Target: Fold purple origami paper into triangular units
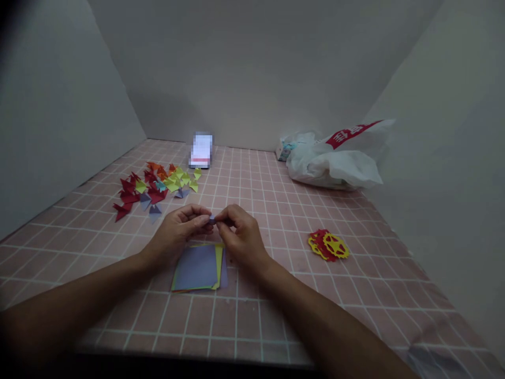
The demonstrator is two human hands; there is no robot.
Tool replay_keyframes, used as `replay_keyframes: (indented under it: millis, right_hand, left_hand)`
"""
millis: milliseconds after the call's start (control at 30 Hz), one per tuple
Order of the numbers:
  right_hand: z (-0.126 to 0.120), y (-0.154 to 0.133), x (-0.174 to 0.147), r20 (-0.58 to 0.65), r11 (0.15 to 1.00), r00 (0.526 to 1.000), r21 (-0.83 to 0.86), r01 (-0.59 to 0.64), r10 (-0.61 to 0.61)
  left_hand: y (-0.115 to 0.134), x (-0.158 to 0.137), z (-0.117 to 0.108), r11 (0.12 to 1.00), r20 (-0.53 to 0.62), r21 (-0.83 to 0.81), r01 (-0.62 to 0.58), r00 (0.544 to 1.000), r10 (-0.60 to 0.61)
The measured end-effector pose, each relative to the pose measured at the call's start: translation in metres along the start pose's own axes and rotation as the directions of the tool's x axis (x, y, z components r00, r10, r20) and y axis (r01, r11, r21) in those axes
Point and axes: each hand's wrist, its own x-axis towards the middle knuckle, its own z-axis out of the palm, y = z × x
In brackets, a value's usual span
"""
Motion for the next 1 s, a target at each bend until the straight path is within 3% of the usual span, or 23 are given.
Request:
replay_keyframes:
  millis: [200,500,700,1000]
  right_hand:
    - [-0.0011,-0.0005,0.0020,0.066,0.997,0.997,0.064,-0.041,0.037]
    - [0.0009,-0.0022,0.0022,0.024,0.990,0.994,0.099,-0.104,0.102]
    - [0.0016,0.0012,0.0032,0.078,0.933,0.978,0.294,-0.206,0.191]
    - [-0.0004,-0.0032,0.0033,0.049,0.991,0.995,0.102,-0.088,0.083]
  left_hand:
    - [0.0014,0.0000,0.0004,0.997,0.010,0.067,-0.036,0.999,0.036]
    - [0.0041,-0.0014,0.0019,0.991,0.026,0.119,-0.056,0.998,0.053]
    - [0.0036,-0.0011,0.0002,0.982,0.053,0.175,-0.077,0.996,0.069]
    - [0.0039,-0.0005,0.0002,0.995,0.059,0.089,-0.047,0.997,0.042]
